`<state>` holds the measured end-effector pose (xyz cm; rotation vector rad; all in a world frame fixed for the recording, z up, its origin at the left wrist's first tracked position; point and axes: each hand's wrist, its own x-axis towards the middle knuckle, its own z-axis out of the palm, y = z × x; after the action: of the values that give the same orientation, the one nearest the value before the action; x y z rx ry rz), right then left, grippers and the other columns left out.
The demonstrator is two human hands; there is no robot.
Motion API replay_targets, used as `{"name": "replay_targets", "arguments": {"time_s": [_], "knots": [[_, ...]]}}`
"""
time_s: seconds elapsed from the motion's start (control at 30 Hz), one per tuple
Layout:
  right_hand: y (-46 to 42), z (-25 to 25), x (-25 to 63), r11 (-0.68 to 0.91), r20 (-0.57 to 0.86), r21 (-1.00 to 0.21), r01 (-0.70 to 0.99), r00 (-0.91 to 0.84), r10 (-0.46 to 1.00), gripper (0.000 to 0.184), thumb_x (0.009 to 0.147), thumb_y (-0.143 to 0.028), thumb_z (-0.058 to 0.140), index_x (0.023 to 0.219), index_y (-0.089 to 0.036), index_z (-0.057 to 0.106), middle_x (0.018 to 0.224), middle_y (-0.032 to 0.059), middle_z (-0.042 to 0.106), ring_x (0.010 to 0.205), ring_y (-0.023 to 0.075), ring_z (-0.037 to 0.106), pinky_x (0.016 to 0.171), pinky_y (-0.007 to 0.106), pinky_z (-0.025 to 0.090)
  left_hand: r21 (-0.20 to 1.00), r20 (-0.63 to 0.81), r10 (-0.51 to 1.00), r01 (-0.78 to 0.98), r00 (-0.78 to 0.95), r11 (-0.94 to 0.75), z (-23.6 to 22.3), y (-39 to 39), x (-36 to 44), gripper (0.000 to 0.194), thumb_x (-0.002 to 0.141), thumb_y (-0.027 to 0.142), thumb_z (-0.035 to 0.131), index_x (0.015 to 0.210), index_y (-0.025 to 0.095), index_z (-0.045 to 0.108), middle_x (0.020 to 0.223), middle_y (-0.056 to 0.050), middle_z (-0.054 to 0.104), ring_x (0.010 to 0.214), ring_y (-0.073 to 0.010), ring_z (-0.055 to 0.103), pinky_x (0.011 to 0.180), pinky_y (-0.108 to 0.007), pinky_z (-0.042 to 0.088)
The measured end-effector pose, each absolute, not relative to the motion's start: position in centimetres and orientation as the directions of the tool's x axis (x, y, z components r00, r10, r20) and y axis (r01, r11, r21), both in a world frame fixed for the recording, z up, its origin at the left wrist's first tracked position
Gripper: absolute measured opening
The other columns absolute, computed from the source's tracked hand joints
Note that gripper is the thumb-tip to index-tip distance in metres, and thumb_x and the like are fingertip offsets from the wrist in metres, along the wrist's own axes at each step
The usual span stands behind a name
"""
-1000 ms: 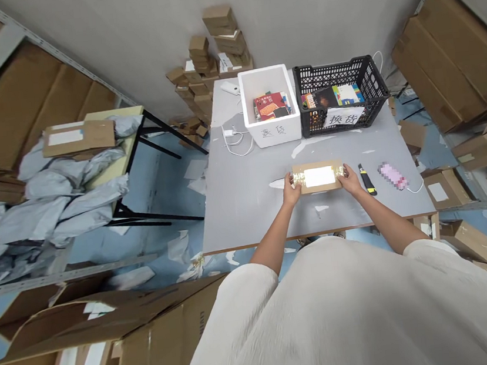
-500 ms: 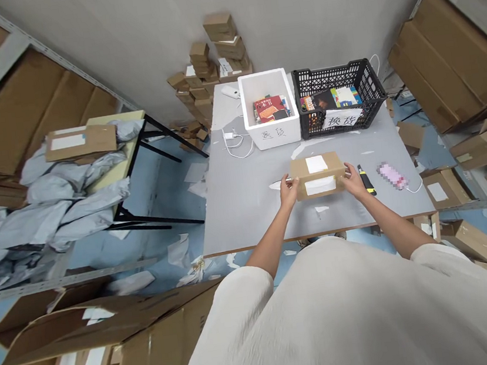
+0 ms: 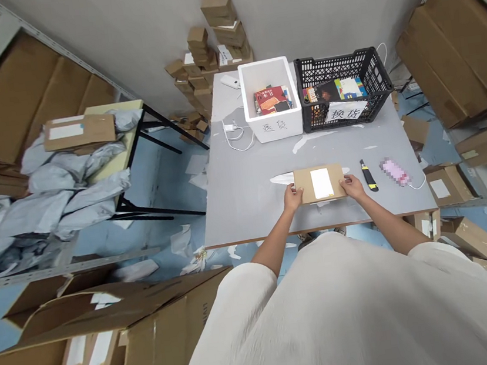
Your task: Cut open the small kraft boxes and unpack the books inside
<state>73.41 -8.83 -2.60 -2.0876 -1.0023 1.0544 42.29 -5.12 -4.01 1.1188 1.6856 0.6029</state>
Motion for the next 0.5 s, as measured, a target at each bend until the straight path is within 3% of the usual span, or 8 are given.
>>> {"name": "replay_targets", "arguments": {"time_s": [0.2, 0.37, 0.5], "knots": [[-7.3, -2.9, 73.1, -0.503, -0.396, -0.814, 0.291, 0.356, 0.847, 0.074, 0.079, -0.03, 0.075, 0.152, -0.019, 0.065, 0.143, 0.0168, 0.075, 0.12, 0.0309, 0.077, 0.114, 0.05, 0.059, 0.796, -0.515, 0.851, 0.311, -0.102, 0.519, -4.0, -4.7, 42.2, 0.062, 0.09, 0.036, 0.084, 0.146, 0.021, 0.062, 0.12, -0.01, 0.074, 0.101, -0.0223, 0.075, 0.091, -0.035, 0.06], [-6.6, -2.3, 72.2, -0.46, -0.376, -0.848, 0.265, 0.31, 0.873, 0.089, 0.074, -0.021, 0.07, 0.162, -0.021, 0.056, 0.153, 0.0154, 0.07, 0.137, 0.0294, 0.07, 0.123, 0.05, 0.054, 0.849, -0.446, 0.891, 0.278, -0.079, 0.449, -3.4, -4.8, 43.1, 0.073, 0.09, 0.027, 0.078, 0.159, 0.023, 0.053, 0.146, -0.015, 0.071, 0.133, -0.027, 0.07, 0.113, -0.041, 0.056], [-6.3, -0.8, 71.7, -0.495, -0.425, -0.853, 0.167, 0.328, 0.844, 0.095, 0.068, -0.019, 0.071, 0.162, -0.022, 0.055, 0.153, 0.0176, 0.07, 0.13, 0.0311, 0.072, 0.114, 0.051, 0.059, 0.879, -0.426, 0.904, 0.218, -0.047, 0.425, -2.0, -4.0, 44.2, 0.098, 0.082, 0.013, 0.077, 0.171, 0.027, 0.039, 0.154, -0.014, 0.069, 0.139, -0.0284, 0.069, 0.119, -0.044, 0.054]]}}
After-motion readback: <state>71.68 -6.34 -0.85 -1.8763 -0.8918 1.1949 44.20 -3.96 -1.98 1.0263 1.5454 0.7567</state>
